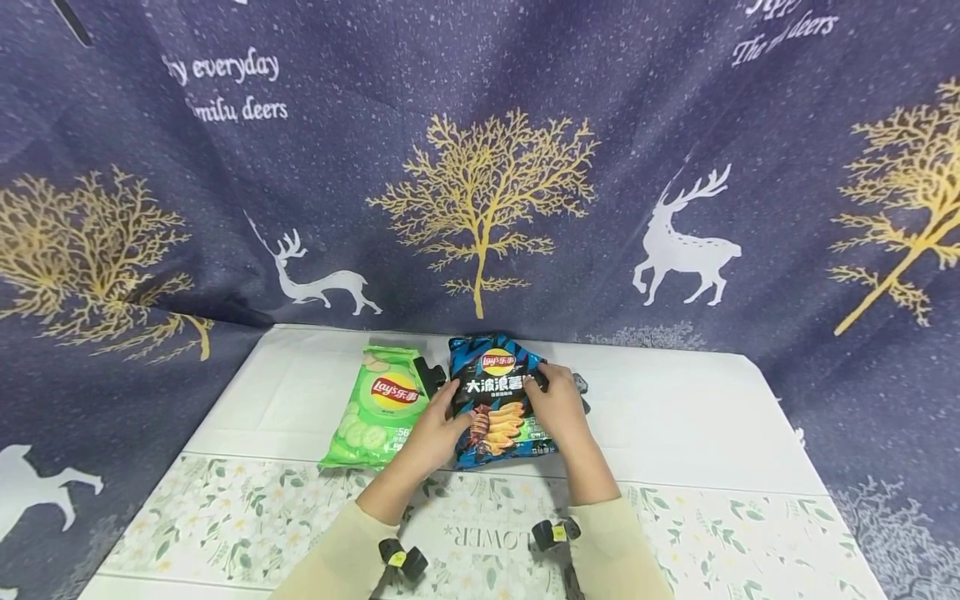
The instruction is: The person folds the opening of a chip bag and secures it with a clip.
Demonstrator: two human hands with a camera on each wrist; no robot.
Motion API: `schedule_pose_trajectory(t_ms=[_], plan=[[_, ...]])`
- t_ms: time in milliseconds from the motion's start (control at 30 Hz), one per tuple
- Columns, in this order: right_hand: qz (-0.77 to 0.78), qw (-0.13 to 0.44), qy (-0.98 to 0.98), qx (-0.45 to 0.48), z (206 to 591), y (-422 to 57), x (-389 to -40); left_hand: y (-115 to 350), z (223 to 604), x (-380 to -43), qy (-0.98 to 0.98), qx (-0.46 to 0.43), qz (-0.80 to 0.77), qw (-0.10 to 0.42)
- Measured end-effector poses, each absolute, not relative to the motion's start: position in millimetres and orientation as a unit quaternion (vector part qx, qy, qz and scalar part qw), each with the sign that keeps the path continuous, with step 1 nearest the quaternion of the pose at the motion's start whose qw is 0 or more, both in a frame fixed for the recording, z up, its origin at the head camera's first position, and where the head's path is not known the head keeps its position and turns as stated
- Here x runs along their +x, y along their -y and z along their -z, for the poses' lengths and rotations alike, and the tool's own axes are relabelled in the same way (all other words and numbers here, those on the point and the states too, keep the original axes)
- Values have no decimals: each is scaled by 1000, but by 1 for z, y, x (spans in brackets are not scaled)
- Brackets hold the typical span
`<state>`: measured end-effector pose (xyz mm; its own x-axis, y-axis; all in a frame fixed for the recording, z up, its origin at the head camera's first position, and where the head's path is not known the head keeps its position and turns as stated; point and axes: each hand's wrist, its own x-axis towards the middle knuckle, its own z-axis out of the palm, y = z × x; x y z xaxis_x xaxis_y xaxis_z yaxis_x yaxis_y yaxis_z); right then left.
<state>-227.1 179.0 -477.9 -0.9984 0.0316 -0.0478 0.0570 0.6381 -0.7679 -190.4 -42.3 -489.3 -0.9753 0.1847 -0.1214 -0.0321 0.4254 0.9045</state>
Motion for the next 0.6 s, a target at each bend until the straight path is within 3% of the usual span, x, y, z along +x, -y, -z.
schedule_pose_trajectory(t_ms=[600], plan=[[457,-43,-888,32,479,-176,-227,47,485,-192,-804,54,-585,91]])
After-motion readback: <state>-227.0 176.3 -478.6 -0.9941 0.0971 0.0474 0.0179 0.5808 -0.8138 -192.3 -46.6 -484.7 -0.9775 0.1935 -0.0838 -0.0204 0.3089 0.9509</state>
